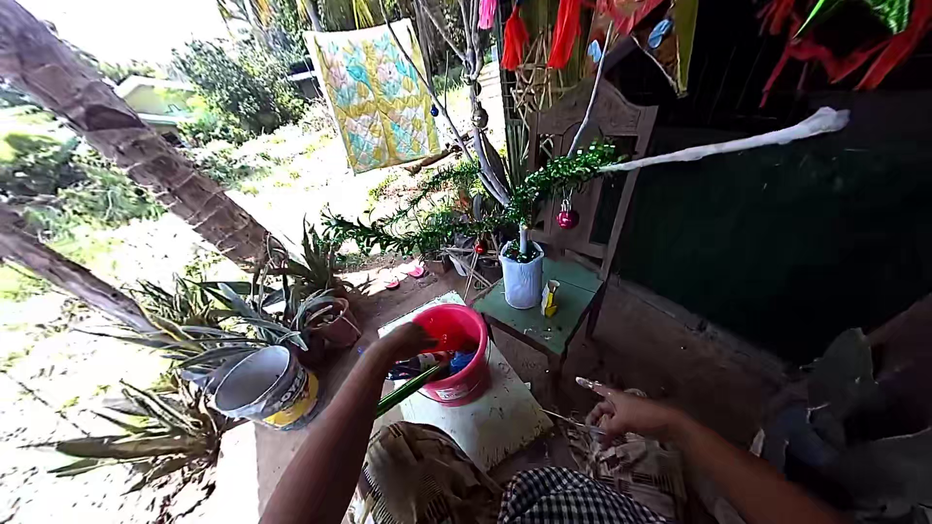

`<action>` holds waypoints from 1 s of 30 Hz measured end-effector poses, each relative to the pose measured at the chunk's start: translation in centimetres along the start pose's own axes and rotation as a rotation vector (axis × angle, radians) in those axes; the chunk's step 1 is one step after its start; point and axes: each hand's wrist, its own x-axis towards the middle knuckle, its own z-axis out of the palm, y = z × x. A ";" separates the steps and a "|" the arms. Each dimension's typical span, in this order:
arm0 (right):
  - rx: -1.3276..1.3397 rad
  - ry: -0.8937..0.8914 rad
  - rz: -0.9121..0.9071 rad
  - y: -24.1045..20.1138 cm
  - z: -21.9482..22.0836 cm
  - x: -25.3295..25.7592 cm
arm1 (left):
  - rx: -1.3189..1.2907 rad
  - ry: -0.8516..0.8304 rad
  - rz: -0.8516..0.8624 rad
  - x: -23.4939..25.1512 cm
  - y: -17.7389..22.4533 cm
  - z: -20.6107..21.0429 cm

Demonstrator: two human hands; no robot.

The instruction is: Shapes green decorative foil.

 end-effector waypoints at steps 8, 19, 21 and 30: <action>-0.228 0.026 -0.193 -7.2 -3.0 1.4 | 0.388 -0.305 -0.303 9.6 -3.8 10.7; -0.133 0.092 -0.388 -12.8 1.9 5.6 | -0.028 -0.233 -0.364 0.6 -5.0 2.1; -0.105 0.060 -0.353 -11.6 3.2 6.2 | -0.106 -0.160 -0.373 -3.2 -5.7 1.1; -0.096 -0.014 -0.441 -10.2 6.7 5.2 | -0.972 0.080 -0.353 -24.5 -13.8 5.1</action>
